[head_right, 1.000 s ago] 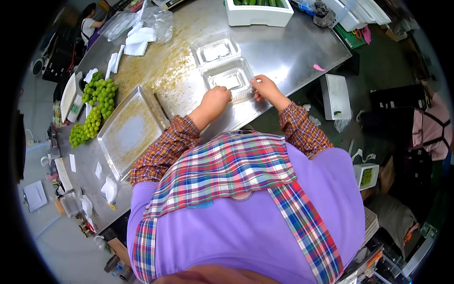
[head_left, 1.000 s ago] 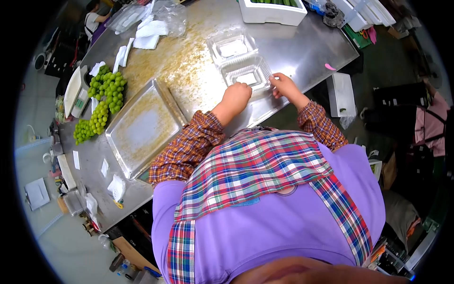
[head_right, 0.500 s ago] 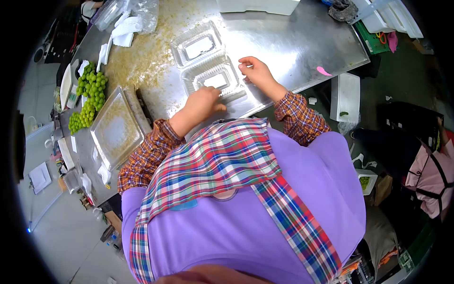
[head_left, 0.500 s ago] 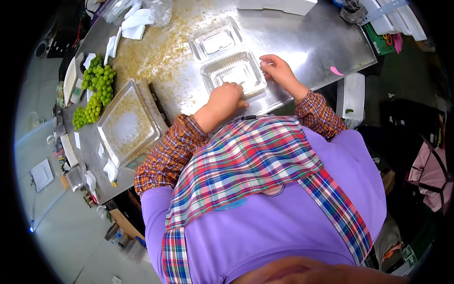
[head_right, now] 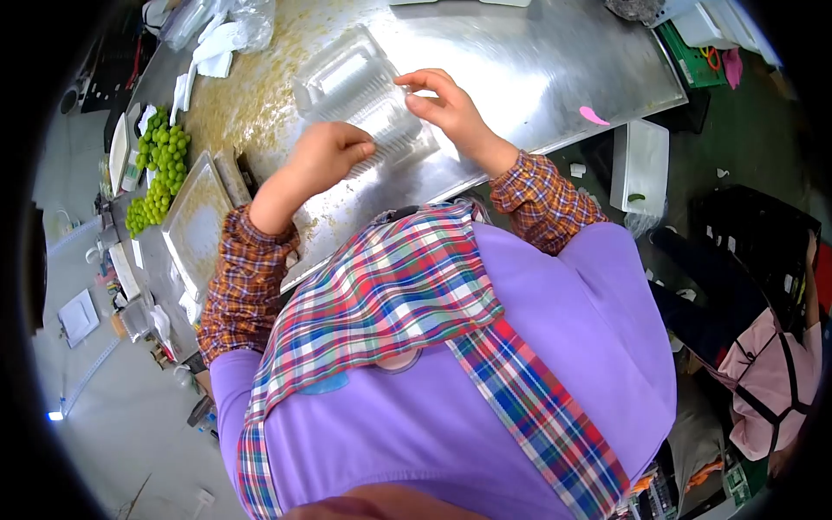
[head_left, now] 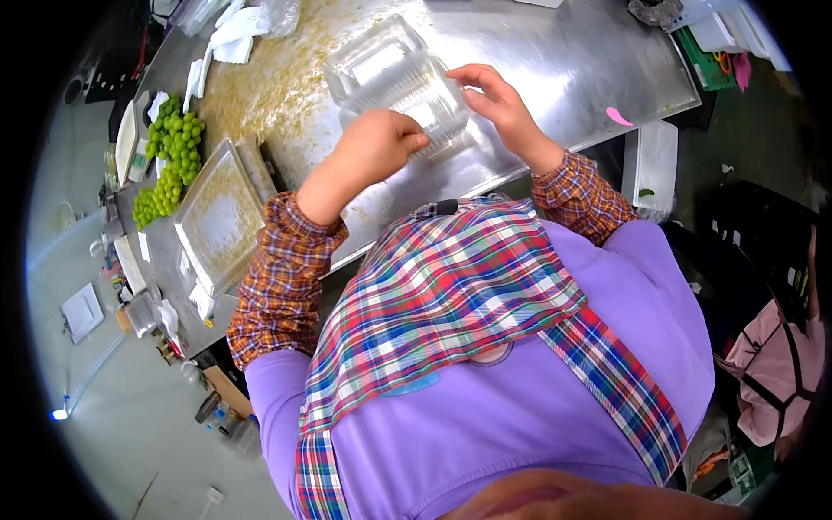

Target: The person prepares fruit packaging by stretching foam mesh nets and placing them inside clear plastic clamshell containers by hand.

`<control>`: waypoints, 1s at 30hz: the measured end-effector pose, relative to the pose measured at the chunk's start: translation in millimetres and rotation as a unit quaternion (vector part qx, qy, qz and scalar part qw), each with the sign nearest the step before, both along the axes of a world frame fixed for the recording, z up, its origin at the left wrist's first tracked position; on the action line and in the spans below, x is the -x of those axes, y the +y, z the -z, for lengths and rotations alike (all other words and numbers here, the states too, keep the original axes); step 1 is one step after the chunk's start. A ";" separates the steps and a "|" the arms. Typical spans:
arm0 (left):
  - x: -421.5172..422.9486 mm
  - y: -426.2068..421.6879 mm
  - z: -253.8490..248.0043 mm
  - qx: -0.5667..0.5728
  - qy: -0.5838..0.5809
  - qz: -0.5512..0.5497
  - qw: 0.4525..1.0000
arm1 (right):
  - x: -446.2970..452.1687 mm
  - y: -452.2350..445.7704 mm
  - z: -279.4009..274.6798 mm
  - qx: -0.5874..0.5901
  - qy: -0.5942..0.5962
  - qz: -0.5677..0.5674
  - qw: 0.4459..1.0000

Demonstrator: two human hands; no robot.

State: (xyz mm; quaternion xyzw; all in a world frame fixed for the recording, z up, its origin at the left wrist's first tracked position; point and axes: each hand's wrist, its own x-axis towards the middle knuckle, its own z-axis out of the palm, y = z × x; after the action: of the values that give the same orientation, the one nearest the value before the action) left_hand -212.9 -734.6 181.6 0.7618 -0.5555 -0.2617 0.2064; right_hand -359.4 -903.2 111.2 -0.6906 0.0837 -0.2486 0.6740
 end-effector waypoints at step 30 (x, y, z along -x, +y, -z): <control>-1.1 27.1 -79.5 -0.171 0.389 -0.044 0.904 | -22.9 53.7 -39.6 0.005 -0.099 -0.002 0.995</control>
State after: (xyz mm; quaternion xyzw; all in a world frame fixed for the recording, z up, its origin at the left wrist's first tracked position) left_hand -211.7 -707.5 261.1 0.6466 -0.3441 -0.6186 0.2842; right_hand -336.5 -849.4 150.8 -0.6663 0.0140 -0.3144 0.6760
